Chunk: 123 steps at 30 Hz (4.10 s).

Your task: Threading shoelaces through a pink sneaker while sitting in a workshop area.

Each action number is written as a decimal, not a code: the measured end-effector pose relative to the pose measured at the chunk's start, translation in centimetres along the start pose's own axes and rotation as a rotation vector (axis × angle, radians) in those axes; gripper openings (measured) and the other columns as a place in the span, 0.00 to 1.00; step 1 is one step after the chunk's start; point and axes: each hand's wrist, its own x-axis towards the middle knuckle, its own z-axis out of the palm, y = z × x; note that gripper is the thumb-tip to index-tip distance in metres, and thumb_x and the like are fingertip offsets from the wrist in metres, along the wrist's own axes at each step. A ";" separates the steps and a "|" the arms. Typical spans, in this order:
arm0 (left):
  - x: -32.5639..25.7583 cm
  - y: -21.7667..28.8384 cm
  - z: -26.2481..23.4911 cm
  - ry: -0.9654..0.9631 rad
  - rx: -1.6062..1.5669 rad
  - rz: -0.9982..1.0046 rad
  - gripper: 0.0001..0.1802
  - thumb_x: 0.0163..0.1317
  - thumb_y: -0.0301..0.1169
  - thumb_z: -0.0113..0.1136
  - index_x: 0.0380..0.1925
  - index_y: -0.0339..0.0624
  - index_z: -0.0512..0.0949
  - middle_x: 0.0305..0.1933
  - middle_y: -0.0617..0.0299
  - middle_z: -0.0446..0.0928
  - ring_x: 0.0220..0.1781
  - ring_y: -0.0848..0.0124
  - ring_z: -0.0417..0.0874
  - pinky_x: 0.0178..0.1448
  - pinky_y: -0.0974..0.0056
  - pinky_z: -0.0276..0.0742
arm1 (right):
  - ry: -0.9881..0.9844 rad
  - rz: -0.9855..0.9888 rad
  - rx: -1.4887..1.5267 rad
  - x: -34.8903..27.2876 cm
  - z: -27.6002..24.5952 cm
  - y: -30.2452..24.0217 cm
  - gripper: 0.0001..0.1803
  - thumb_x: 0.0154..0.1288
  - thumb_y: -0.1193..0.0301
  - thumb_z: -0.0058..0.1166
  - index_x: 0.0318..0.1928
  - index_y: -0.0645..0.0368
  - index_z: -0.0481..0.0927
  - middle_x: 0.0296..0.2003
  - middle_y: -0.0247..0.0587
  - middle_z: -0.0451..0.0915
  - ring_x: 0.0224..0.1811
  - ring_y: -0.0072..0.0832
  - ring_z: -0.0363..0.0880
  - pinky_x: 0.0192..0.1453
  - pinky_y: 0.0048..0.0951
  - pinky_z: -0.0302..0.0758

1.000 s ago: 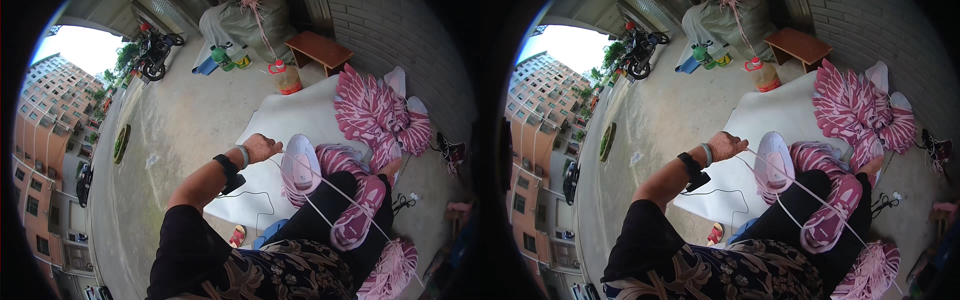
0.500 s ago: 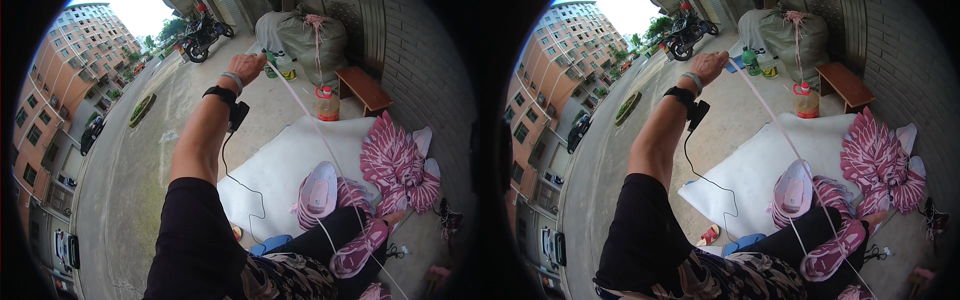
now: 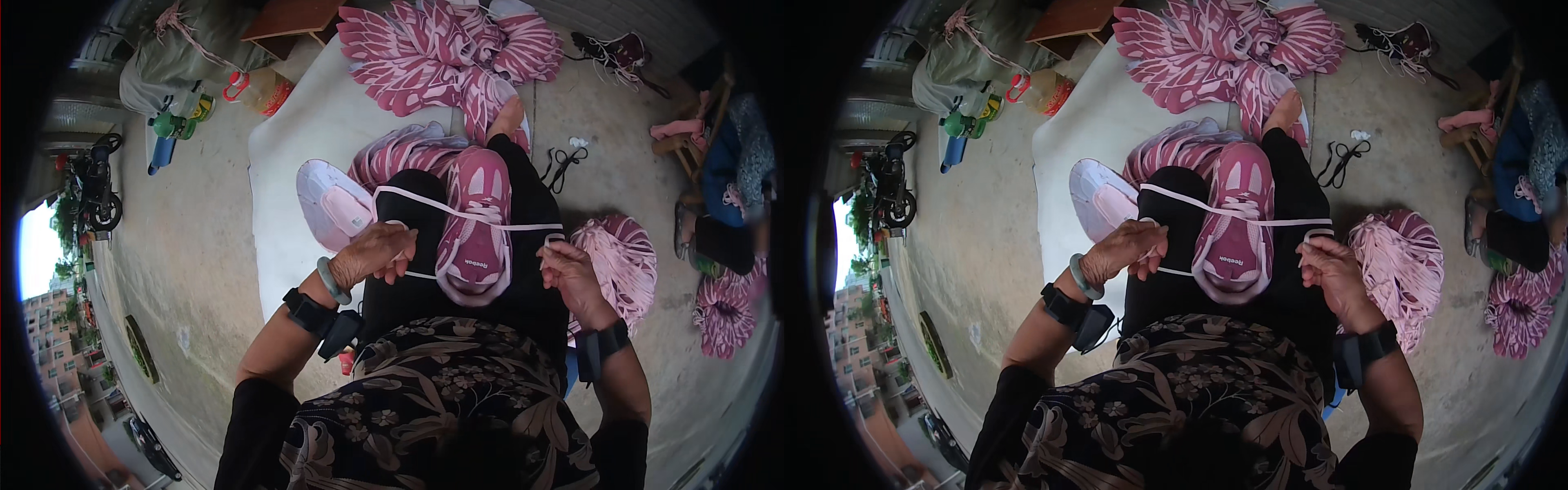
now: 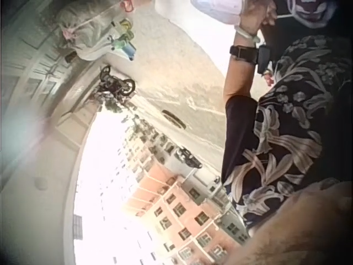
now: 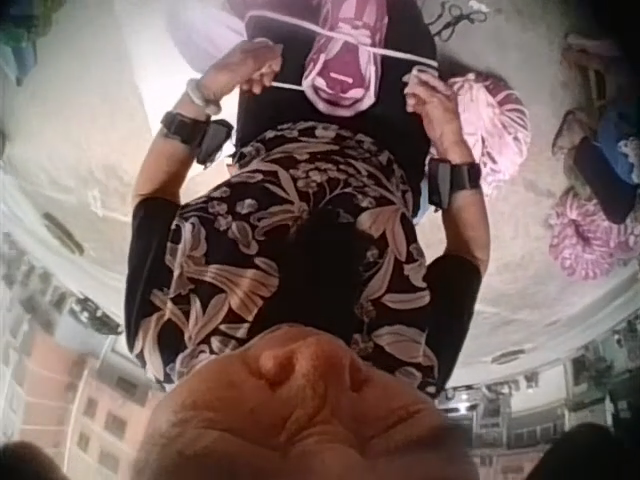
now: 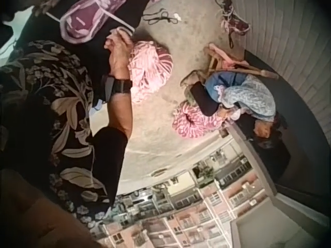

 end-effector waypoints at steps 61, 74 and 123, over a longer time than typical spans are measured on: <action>7.3 0.4 7.1 0.528 -0.196 0.432 0.08 0.59 0.30 0.52 0.27 0.35 0.72 0.14 0.64 0.70 0.14 0.78 0.69 0.17 0.70 0.63 | 0.067 -0.504 -0.469 7.5 3.4 3.3 0.10 0.47 0.76 0.61 0.22 0.61 0.69 0.16 0.37 0.70 0.18 0.23 0.67 0.25 0.24 0.66; 8.4 0.2 6.7 0.750 0.343 0.543 0.11 0.53 0.31 0.53 0.20 0.33 0.70 0.20 0.42 0.72 0.28 0.45 0.75 0.32 0.51 0.70 | 0.074 -0.575 -0.593 4.6 2.7 3.8 0.05 0.54 0.77 0.54 0.30 0.60 0.70 0.19 0.36 0.72 0.21 0.20 0.69 0.27 0.23 0.67; 6.3 -0.4 7.6 0.645 0.608 0.708 0.11 0.49 0.30 0.51 0.33 0.40 0.75 0.29 0.49 0.76 0.33 0.51 0.77 0.38 0.55 0.73 | 0.082 -1.170 -1.857 5.0 11.0 -0.1 0.05 0.43 0.75 0.51 0.25 0.59 0.74 0.24 0.43 0.73 0.27 0.36 0.76 0.32 0.36 0.70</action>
